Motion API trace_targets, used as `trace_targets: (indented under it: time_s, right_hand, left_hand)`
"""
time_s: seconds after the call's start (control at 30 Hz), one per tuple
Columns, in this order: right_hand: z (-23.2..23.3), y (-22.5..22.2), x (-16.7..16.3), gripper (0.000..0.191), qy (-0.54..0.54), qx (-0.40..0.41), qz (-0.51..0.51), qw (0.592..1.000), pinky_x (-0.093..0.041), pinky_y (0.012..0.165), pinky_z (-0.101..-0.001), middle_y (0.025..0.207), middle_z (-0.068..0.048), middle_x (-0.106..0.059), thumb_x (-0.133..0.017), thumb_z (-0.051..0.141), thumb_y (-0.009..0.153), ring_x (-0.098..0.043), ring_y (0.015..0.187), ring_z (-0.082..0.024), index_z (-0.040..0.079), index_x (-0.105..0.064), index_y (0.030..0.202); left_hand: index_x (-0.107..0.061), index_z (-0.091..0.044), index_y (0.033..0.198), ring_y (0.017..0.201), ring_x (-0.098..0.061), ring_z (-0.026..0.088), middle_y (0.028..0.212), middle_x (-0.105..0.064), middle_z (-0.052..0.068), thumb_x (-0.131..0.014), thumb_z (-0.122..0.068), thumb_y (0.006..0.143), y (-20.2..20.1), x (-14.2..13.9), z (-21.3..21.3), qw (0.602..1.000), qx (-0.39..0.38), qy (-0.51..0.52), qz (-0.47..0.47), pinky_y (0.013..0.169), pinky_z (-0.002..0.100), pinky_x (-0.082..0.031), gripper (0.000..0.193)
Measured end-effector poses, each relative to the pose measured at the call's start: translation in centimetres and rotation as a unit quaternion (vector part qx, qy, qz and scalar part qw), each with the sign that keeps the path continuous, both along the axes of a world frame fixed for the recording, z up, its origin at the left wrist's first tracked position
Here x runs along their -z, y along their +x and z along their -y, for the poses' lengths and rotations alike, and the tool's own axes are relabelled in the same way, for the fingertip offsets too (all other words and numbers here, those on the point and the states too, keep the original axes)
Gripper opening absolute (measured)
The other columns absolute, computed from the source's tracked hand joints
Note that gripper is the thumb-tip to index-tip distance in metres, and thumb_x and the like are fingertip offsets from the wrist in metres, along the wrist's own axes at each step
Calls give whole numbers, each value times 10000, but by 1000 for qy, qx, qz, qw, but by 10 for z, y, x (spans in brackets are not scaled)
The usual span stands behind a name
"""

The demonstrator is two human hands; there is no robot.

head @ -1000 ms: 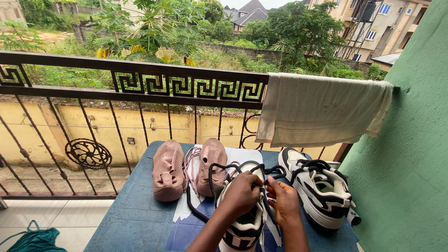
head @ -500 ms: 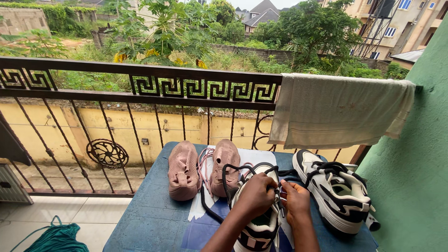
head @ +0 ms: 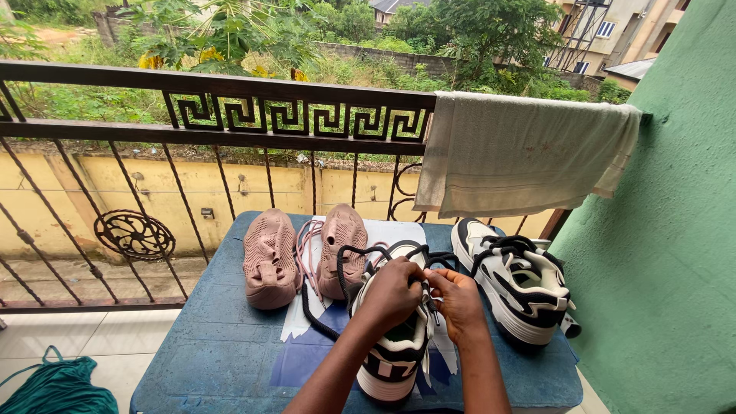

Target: The person sits at a small table on a balcony and threads a black shoelace through the eyelets of a black-and-white sneaker, pulling the lace through the eyelets one by one. A pair of pink slip-on shoes and another sneaker sit on the table beside the shoe being laced.

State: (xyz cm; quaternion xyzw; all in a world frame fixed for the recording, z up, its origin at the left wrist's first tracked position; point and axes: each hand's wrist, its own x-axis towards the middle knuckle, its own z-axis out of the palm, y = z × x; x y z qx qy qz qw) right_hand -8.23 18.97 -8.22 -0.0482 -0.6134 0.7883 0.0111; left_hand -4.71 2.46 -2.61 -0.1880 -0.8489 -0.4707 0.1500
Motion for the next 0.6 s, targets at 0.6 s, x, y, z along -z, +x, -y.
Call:
trace_targets:
  time_s: [0.6]
  right_hand:
    - [4,-39,44,213,71,165,47,983,-459,450,-306,775,-79,-653,-650,210,973,-585,569,-160,0,-632,941]
  left_hand:
    - [-764,-19,930,965,-661,372,988,-690,188,-624,-102,796,-12,16,-1,999,13,-25,-20,890,433,-525,212]
